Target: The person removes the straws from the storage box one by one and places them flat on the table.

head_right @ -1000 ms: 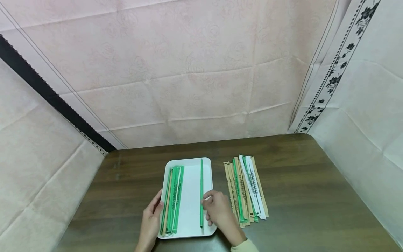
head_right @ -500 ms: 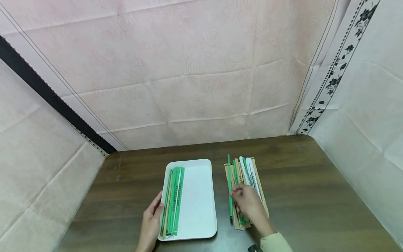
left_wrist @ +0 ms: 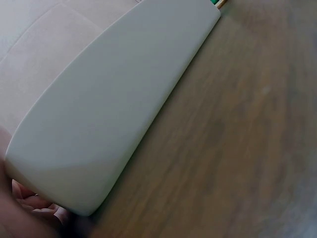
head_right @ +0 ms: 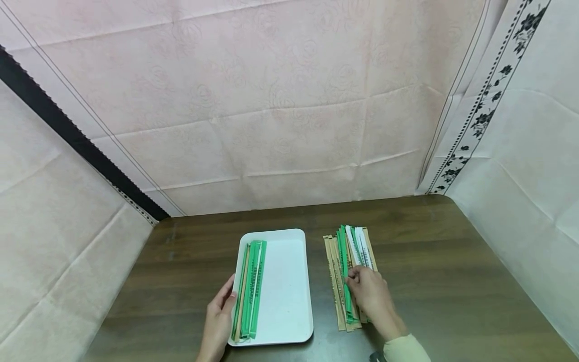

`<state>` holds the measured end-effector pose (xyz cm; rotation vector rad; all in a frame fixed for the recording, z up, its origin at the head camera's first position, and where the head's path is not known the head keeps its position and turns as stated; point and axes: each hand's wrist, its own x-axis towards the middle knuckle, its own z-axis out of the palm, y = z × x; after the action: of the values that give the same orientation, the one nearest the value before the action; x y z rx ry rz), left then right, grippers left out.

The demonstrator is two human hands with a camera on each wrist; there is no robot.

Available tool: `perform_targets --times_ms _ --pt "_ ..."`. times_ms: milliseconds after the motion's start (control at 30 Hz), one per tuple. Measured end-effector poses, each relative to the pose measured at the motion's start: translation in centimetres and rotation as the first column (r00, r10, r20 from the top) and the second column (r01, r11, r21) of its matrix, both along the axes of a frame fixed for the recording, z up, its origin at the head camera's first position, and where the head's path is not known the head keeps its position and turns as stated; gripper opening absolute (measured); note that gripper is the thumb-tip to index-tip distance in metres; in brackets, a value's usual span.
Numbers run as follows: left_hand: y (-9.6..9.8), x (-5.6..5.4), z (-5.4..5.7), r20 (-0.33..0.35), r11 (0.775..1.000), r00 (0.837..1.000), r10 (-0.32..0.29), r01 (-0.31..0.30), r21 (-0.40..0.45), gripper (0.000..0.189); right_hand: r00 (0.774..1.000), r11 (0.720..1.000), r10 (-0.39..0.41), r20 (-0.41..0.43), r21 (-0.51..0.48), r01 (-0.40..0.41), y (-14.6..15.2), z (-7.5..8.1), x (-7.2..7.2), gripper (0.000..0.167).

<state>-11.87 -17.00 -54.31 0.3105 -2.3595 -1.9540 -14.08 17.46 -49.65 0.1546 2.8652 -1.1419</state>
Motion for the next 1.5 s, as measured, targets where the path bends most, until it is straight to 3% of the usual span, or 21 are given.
perform_targets --times_ms 333,800,867,967,1133,1233,1500 --pt "0.0 0.0 -0.1 -0.008 1.000 1.000 0.004 -0.004 0.006 0.048 0.998 0.992 -0.018 -0.059 0.123 0.025 0.2 0.1 0.3 0.014" --pt "0.1 0.0 0.0 -0.003 1.000 1.000 0.002 -0.002 0.011 0.048 0.992 0.992 -0.031 -0.119 0.116 0.044 -0.6 1.7 1.2 0.016" --pt "0.1 0.0 0.0 -0.002 1.000 1.000 0.004 -0.004 0.010 0.048 0.990 0.995 -0.045 -0.133 0.080 0.056 -1.3 2.1 1.3 0.016" --pt "0.0 0.0 0.0 -0.003 1.000 1.000 0.006 -0.005 0.006 0.048 0.990 0.995 -0.069 -0.119 -0.075 0.061 -2.9 2.7 1.2 0.015" --pt "-0.1 0.1 0.1 -0.003 1.000 1.000 0.006 -0.006 0.014 0.048 0.998 0.926 -0.054 -0.042 -0.375 0.035 -6.4 2.6 1.1 0.008" --pt "-0.1 0.0 0.1 -0.010 1.000 1.000 0.009 -0.008 0.025 0.048 1.000 0.903 -0.017 -0.021 -0.429 0.006 -8.4 2.2 0.9 0.007" --pt "0.0 0.1 0.0 -0.030 0.999 1.000 0.005 -0.004 0.032 0.048 0.996 0.872 0.087 0.026 -0.485 -0.063 -12.7 1.1 1.1 0.012"
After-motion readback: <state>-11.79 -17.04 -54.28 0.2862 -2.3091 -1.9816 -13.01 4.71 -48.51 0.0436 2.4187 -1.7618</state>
